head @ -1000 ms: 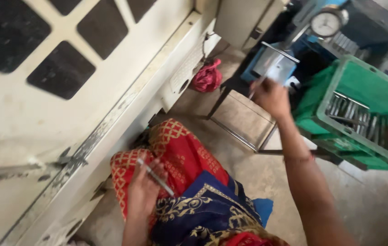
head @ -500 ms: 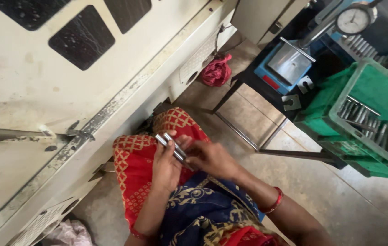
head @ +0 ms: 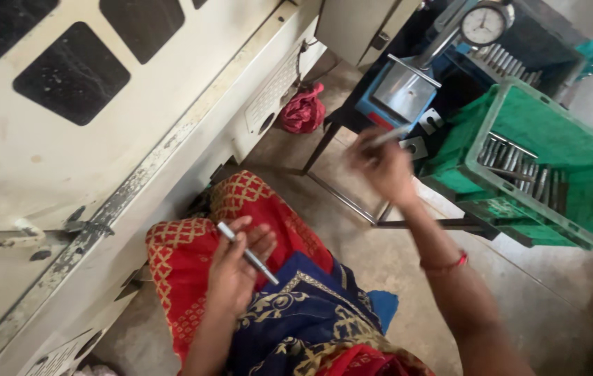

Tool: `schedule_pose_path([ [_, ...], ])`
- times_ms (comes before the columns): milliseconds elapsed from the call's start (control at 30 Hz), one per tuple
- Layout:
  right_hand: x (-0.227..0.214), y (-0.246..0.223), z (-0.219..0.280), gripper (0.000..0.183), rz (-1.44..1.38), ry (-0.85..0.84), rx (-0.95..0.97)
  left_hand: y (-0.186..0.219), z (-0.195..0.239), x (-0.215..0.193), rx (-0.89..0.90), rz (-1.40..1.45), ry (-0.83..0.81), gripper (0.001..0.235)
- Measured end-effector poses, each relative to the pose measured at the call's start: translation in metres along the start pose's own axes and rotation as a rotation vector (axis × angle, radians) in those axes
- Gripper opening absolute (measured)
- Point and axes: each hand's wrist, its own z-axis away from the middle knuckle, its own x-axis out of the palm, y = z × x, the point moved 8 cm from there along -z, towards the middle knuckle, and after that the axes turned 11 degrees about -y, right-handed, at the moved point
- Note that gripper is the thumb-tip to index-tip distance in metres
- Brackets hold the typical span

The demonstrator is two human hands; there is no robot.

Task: The person sits on the floor and repeatedly rubs two small metal rods together by hand. They open a machine door, place one rod inside, close the door, and press a button on the control panel. The person then retrieves the rod and continues rubbing the rods together.

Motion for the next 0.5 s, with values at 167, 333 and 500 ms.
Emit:
schedule_pose_path([
  [167,-0.095,0.046,-0.030,0.021,0.094,0.320,0.092,0.000,0.016,-0.031,0.005,0.044,0.122,0.027],
  [333,-0.104,0.077,-0.042,0.016,0.257,0.361,0.143,0.005,0.022,-0.043,0.029,0.033,0.191,0.028],
  [500,-0.101,0.086,-0.044,0.020,0.346,0.412,0.041,0.008,0.021,-0.048,0.045,0.025,0.208,0.027],
])
